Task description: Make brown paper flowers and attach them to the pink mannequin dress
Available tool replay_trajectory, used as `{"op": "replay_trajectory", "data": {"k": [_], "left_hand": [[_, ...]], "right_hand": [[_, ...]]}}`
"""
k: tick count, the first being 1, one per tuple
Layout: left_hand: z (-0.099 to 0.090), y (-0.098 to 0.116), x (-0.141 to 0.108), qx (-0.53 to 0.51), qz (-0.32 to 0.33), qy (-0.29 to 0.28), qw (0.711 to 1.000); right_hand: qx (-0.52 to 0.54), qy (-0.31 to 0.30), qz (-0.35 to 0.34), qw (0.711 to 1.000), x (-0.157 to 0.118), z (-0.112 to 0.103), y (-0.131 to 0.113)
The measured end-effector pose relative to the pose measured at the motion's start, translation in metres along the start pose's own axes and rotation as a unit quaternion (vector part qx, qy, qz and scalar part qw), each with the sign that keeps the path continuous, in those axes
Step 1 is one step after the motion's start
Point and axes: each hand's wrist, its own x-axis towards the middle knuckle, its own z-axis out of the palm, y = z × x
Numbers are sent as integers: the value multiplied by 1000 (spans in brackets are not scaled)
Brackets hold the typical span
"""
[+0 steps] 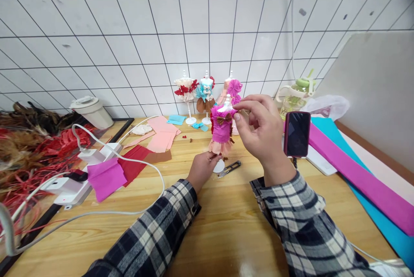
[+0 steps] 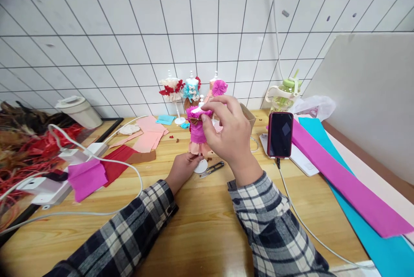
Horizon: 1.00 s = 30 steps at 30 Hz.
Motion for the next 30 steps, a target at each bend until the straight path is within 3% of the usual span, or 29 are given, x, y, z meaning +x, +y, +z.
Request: {"op": "replay_trajectory", "data": {"k": [5, 8, 10, 12, 14, 17, 23, 27, 30], "left_hand": [[-3, -3, 13, 49, -2, 19, 999], [-4, -5, 21, 47, 5, 26, 999], [-4, -7, 23, 45, 9, 30, 998], [-4, -9, 24, 43, 12, 29, 999], [-3, -12, 23, 32, 10, 24, 999], [0, -14, 19, 3, 3, 27, 1000], [-9, -19, 14, -23, 11, 83, 996], [-40, -35, 20, 113, 25, 132, 984], [-57, -52, 32, 199, 38, 107, 974]], "right_hand": [[-6, -10, 5, 1000, -6, -16, -10], [-20, -66, 10, 998, -33, -7, -2], [-50, -110, 51, 991, -59, 7, 12], [-80, -201, 110, 970, -86, 23, 28], [-91, -322, 123, 934, -108, 39, 41], [-63, -402, 101, 908, -123, 58, 52], [-82, -434, 109, 891, -124, 70, 52], [-118, -422, 134, 889, -125, 63, 55], [-133, -416, 147, 887, -125, 59, 57]]}}
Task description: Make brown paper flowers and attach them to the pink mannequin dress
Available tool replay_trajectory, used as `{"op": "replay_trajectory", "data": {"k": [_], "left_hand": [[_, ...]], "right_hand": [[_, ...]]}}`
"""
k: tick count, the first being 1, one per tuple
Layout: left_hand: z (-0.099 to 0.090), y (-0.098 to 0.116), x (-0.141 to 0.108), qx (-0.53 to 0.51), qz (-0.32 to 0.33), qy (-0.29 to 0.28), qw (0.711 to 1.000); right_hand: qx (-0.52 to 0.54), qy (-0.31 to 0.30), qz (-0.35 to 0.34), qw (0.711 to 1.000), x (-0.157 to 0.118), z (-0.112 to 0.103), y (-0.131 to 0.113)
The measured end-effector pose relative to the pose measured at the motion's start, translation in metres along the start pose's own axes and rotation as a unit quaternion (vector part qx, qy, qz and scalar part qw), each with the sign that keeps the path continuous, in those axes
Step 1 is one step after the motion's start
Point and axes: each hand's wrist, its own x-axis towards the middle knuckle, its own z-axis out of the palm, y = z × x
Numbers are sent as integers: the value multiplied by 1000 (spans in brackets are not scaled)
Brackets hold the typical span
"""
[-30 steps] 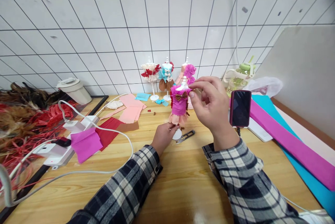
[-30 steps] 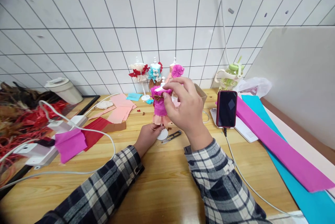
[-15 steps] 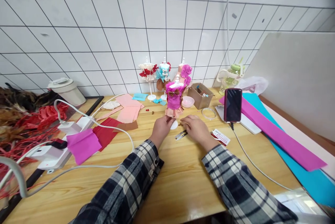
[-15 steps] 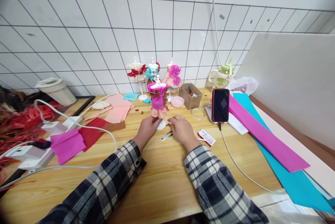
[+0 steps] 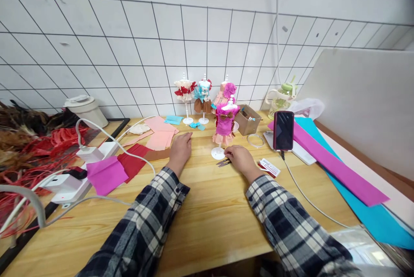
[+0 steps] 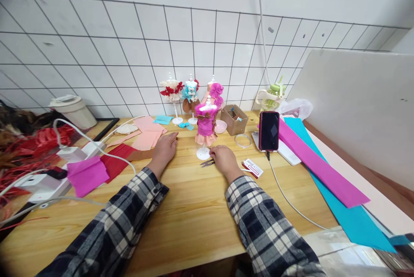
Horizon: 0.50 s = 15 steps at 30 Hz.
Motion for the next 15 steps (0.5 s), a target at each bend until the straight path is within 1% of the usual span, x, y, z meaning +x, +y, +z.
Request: {"op": "replay_trajectory", "data": {"k": [2, 4, 6, 8, 11, 13, 15], "left_hand": [[3, -10, 7, 20, 0, -29, 999], [9, -16, 12, 6, -7, -72, 997], [14, -19, 14, -7, -19, -93, 995], [15, -19, 13, -12, -35, -89, 995], [11, -16, 11, -25, -51, -73, 996], [8, -9, 7, -40, -55, -57, 996], [5, 1, 0, -89, -83, -33, 992]], "right_hand": [[-1, -3, 2, 1000, 0, -1, 0], [-3, -6, -1, 1000, 2, -1, -1], [-6, -3, -5, 1000, 4, 1, -4], [-9, 1, -8, 1000, 6, 3, -6], [-12, 2, -4, 1000, 9, 4, -8], [-16, 7, 3, 1000, 8, 2, -9], [-9, 26, 5, 1000, 5, 0, -10]]}}
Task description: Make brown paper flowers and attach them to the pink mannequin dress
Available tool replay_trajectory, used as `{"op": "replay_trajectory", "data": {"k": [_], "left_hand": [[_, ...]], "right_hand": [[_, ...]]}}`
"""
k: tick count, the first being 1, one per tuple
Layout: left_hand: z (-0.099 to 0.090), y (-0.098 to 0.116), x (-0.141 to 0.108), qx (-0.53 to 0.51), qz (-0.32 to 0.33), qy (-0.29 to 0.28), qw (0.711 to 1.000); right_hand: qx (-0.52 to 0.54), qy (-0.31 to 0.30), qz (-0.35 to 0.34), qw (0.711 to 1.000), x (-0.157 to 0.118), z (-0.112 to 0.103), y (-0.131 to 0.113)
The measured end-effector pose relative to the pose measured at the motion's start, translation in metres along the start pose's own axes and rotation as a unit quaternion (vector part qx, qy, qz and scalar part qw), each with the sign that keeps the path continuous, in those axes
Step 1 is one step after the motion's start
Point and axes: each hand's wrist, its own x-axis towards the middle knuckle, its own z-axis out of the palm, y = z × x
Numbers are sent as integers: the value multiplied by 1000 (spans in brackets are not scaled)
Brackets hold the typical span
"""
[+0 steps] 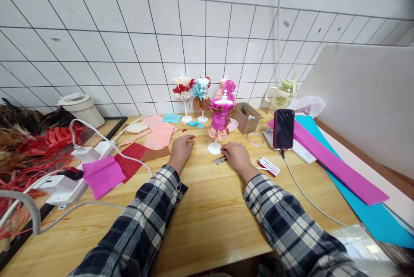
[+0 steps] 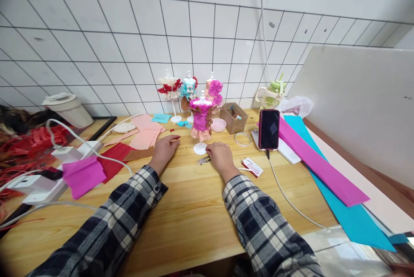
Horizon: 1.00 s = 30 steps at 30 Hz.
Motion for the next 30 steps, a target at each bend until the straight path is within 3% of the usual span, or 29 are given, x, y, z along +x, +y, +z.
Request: {"op": "replay_trajectory", "data": {"k": [2, 6, 10, 17, 24, 26, 30], "left_hand": [[2, 12, -13, -184, -83, 14, 979], [10, 36, -46, -495, -160, -53, 852], [17, 52, -69, -600, -201, -107, 767], [25, 64, -83, -647, -206, -98, 728], [6, 74, -91, -602, -122, -131, 778], [2, 70, -96, -564, -98, -142, 807], [2, 55, -107, -406, -30, -145, 902]], "right_hand": [[36, 33, -16, 999, -5, -3, -3], [182, 100, -73, 975, -14, -3, -15], [245, 86, -102, 960, -17, 5, -29], [216, 90, -79, 969, -21, 17, -33], [178, 115, -124, 969, -27, 2, -36], [190, 178, -127, 957, -32, -10, -34], [124, 363, -112, 917, -28, -53, -16]]}}
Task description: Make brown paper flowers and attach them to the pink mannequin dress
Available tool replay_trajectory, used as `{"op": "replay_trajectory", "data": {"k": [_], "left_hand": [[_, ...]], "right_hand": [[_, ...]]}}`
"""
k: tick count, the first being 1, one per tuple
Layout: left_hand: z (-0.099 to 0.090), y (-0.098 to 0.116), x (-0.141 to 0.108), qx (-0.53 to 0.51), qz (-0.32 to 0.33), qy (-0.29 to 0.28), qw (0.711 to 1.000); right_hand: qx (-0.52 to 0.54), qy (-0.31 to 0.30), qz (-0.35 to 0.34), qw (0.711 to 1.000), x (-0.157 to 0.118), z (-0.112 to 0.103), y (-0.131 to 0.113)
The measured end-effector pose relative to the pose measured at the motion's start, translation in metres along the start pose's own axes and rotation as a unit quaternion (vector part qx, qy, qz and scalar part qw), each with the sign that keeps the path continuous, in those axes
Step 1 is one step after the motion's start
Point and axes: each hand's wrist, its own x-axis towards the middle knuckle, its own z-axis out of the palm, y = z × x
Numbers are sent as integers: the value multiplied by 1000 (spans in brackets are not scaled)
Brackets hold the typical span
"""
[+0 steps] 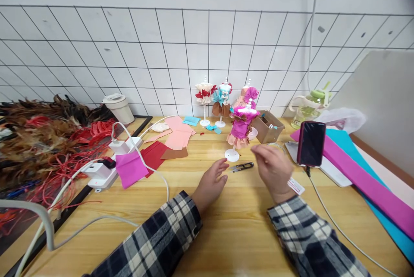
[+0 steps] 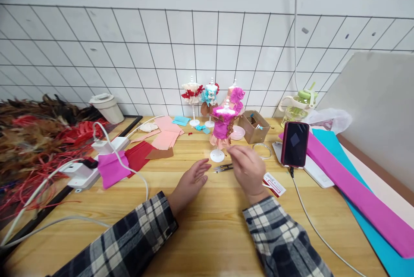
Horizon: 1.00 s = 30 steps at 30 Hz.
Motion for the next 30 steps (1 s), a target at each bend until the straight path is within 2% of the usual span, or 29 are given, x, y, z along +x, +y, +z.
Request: {"op": "replay_trajectory", "data": {"k": [2, 3, 5, 7, 9, 12, 14, 16, 18, 20, 22, 23, 25, 27, 30], "left_hand": [[-2, -6, -1, 110, 33, -17, 993], [-3, -8, -1, 154, 48, -23, 987], [-4, -9, 2, 209, 68, -31, 975], [-5, -8, 4, 229, 73, -35, 970], [-5, -8, 5, 231, 69, -36, 970], [-5, -8, 6, 229, 67, -36, 971], [-5, -8, 7, 229, 67, -35, 970], [-4, -9, 8, 232, 64, -36, 970], [-3, -10, 9, 234, 63, -36, 970], [-2, -11, 9, 232, 66, -33, 970], [-2, -12, 10, 230, 70, -27, 970], [-2, -12, 10, 229, 72, -26, 970], [-2, -12, 9, 228, 74, -28, 971], [-2, -12, 9, 228, 76, -31, 970], [-2, -11, 9, 232, 75, -32, 969]], "right_hand": [[-71, 67, 5, 995, 29, -13, 17], [-101, 74, 27, 992, 45, -17, 28], [-143, 20, 57, 988, 72, -17, 48], [-172, -57, 68, 981, 84, -13, 62], [-169, -77, 64, 980, 76, -8, 65], [-138, -46, 73, 987, 40, -14, 57], [-133, -37, 112, 984, 14, -28, 55], [-124, -36, 196, 972, -2, -51, 67], [-92, -22, 300, 949, -11, -76, 93], [-61, -4, 412, 909, -16, -100, 127], [28, -41, 512, 858, -20, -117, 161], [77, -61, 540, 836, -22, -123, 174], [168, -122, 572, 793, -28, -128, 193], [227, -172, 577, 766, -33, -127, 202], [257, -192, 569, 758, -38, -123, 205]]}}
